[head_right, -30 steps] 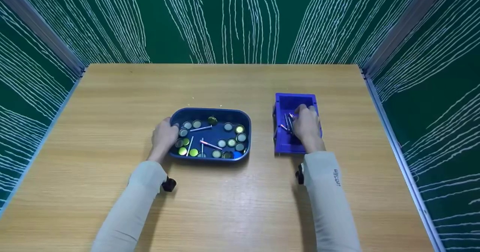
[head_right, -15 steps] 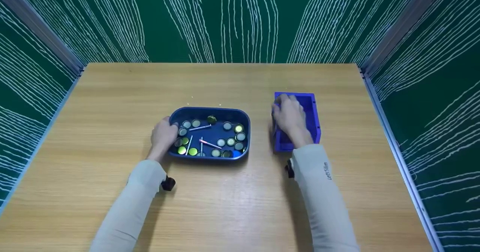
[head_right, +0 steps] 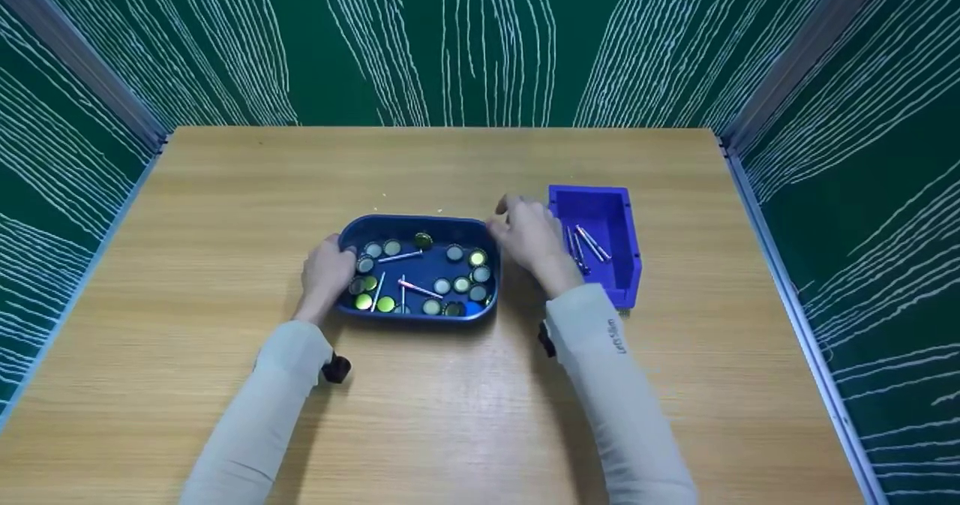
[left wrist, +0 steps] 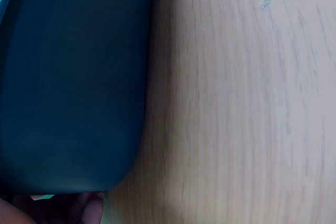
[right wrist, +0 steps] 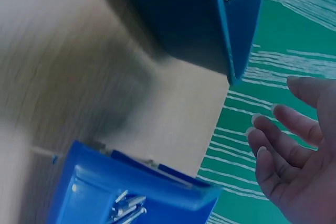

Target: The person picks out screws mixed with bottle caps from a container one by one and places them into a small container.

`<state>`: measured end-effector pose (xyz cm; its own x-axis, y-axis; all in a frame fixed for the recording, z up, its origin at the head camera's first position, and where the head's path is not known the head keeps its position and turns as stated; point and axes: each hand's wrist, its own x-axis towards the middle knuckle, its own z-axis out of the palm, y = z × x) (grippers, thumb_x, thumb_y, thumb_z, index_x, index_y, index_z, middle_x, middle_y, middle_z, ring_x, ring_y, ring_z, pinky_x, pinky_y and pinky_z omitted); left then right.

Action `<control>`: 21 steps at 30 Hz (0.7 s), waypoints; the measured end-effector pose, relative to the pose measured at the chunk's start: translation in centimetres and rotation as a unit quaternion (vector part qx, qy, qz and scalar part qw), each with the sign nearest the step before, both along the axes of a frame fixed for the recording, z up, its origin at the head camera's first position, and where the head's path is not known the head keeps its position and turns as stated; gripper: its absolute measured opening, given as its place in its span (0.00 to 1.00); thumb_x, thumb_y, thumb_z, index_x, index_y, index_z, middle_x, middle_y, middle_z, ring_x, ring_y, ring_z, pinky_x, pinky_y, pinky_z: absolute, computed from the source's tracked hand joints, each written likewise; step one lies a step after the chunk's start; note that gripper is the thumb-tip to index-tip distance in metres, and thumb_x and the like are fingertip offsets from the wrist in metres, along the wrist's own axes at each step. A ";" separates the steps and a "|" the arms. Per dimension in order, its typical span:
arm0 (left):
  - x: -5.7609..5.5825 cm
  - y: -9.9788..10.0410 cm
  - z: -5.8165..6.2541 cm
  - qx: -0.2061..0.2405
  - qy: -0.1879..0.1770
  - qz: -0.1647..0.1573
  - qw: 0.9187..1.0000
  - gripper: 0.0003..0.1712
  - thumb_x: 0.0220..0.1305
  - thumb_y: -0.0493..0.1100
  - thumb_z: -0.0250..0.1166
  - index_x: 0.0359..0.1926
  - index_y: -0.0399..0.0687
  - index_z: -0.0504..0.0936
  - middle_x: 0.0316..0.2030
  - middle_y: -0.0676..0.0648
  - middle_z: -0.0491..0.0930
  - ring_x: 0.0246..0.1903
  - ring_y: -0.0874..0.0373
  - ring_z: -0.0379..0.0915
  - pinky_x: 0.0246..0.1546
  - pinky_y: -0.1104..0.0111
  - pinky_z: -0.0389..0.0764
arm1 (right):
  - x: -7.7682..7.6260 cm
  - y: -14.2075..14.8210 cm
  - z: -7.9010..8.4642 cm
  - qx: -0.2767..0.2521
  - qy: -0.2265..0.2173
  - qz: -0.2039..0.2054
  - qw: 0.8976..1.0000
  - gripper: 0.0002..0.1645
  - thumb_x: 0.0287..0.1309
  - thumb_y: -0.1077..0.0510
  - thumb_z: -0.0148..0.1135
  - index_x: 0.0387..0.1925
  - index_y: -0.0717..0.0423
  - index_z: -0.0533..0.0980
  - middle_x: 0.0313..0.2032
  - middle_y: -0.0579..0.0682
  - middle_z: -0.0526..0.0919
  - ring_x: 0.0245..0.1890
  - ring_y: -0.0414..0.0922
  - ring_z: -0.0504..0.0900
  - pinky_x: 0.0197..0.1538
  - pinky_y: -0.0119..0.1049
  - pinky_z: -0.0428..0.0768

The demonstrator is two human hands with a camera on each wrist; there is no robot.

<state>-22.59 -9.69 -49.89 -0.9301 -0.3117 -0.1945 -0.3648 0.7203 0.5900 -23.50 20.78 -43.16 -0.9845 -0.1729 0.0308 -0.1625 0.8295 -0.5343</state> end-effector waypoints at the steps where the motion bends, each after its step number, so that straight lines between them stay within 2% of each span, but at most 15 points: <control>1: 0.0 0.0 0.0 -0.001 0.000 0.000 1.000 0.22 0.69 0.48 0.51 0.58 0.44 0.76 0.52 0.40 0.82 0.51 0.42 0.80 0.49 0.49 0.77 | 0.1 -0.3 -0.2 0.004 -0.001 0.006 1.000 0.23 0.66 0.47 0.59 0.51 0.61 0.77 0.45 0.64 0.84 0.43 0.57 0.84 0.45 0.53 0.80; 11: 0.0 0.0 -0.1 -0.003 -0.005 0.001 1.000 0.22 0.69 0.48 0.50 0.58 0.44 0.76 0.52 0.40 0.82 0.52 0.41 0.79 0.50 0.49 0.77 | 0.9 -4.0 -1.8 0.030 0.032 0.048 0.998 0.19 0.63 0.47 0.63 0.47 0.58 0.79 0.39 0.57 0.87 0.37 0.52 0.85 0.42 0.48 0.82; 21: 0.1 0.2 0.1 -0.012 0.009 0.004 1.000 0.22 0.68 0.47 0.51 0.58 0.43 0.77 0.54 0.38 0.82 0.53 0.37 0.79 0.49 0.46 0.78 | 1.8 -6.7 -3.7 0.083 0.004 0.106 0.991 0.20 0.62 0.47 0.64 0.47 0.57 0.79 0.39 0.56 0.83 0.37 0.52 0.84 0.41 0.49 0.80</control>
<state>-22.54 -9.53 -49.77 -0.9309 -0.3232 -0.1702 -0.3599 0.7316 0.5791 -21.68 14.11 -46.83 -0.9251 -0.3798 -0.0079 -0.3465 0.8521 -0.3923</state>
